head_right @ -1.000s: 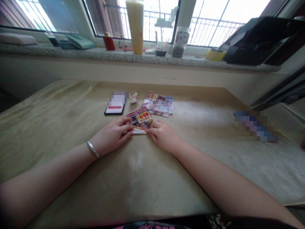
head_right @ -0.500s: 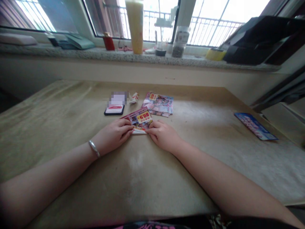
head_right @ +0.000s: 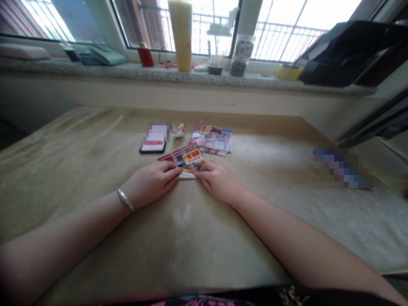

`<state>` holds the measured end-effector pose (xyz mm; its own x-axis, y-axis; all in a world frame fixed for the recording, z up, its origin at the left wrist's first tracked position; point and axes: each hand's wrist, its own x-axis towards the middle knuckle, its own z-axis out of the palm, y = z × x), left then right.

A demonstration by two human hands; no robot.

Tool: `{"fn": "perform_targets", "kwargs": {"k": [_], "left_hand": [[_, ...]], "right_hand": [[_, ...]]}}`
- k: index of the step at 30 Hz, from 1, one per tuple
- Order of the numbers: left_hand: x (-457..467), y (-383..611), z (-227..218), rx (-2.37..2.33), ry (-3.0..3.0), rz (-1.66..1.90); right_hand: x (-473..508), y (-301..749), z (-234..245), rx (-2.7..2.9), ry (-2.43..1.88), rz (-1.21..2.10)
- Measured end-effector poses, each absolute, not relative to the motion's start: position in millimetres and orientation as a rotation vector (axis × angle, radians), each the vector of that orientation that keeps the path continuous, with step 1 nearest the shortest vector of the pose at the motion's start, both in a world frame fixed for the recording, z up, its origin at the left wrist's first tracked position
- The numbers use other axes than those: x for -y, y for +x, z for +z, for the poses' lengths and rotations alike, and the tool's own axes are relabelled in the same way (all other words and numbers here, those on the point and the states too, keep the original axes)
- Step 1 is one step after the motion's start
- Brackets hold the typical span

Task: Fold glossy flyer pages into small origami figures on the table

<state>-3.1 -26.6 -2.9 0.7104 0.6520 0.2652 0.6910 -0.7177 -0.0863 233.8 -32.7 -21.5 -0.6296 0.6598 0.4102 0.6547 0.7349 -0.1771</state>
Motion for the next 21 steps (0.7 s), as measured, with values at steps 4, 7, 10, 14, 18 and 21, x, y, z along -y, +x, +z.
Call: {"fn": "perform_targets", "kwargs": {"k": [4,7,10,14,18,21], "left_hand": [[26.6,-2.4,-2.2,1.068,-2.726,-0.336],[26.0,-2.0,-2.0,1.061,-2.717,-0.339],[26.2,-1.5,-2.0,1.083,-2.714,-0.319],[27.5,-0.9,-1.6,1.103,-2.735,-0.239],[28.2,-0.8,-1.4,1.105,-2.753,-0.217],[28.4,-0.5,-1.4,1.062,-2.75,-0.282]], "right_hand": [[33.9,233.7,-21.7,2.5,-1.017,-0.008],[34.6,233.7,-21.3,2.517,-1.02,-0.026],[34.6,233.9,-20.3,2.534,-1.023,-0.045],[34.9,234.3,-19.3,2.54,-1.038,-0.074],[36.0,233.9,-18.3,2.552,-1.072,-0.115],[37.0,233.2,-17.5,2.552,-1.075,-0.148]]}}
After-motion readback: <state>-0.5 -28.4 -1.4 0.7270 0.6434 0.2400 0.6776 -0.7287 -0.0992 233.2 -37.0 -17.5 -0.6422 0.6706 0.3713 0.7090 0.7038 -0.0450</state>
